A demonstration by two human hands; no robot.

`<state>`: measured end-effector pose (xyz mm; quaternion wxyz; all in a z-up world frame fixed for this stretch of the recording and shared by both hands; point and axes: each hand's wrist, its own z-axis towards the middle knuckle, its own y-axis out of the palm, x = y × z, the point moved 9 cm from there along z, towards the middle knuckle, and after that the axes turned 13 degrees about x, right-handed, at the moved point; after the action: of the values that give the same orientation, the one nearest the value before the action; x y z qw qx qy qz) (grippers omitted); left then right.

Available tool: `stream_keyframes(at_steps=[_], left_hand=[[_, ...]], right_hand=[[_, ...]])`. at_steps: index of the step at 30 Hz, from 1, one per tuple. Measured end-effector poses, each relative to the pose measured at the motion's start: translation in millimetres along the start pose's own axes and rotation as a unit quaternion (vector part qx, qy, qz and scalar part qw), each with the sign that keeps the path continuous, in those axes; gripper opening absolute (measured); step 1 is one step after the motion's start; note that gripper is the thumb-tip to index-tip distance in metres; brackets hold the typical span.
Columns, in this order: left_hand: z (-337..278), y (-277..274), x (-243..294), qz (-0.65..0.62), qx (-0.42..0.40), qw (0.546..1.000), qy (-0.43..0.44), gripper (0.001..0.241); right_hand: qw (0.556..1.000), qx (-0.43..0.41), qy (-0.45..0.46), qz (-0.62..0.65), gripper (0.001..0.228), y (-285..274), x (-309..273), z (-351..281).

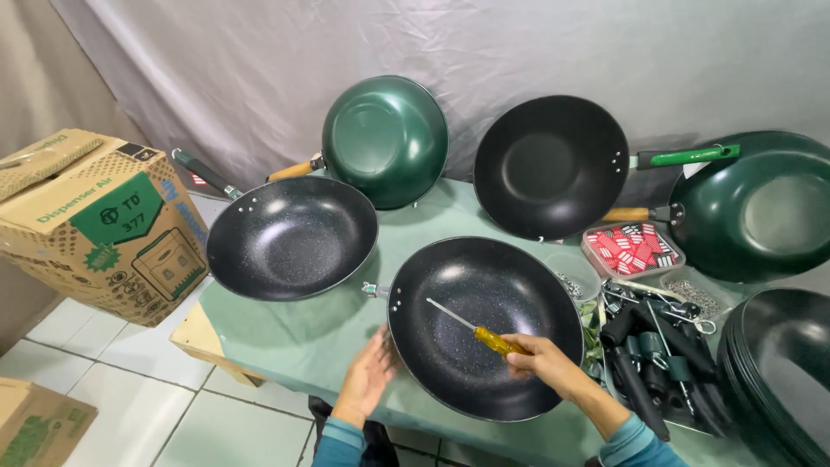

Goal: Assembling a metal handle bracket onto a frying pan using a screwdriver and screws.

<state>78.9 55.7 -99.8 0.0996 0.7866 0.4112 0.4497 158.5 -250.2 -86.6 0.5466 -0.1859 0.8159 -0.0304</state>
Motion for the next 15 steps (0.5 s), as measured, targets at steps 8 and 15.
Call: stream_keyframes(at_steps=[8,15], left_hand=[[114,9,10,-0.036,0.076,0.987,0.133,0.034],[161,-2,-9,-0.117,0.089,0.976,0.162,0.014]], right_hand=[[0.995,0.052,-0.037,-0.070,0.049,-9,-38,18],[0.982,0.044,-0.084,-0.161,0.046,2,-52,35]])
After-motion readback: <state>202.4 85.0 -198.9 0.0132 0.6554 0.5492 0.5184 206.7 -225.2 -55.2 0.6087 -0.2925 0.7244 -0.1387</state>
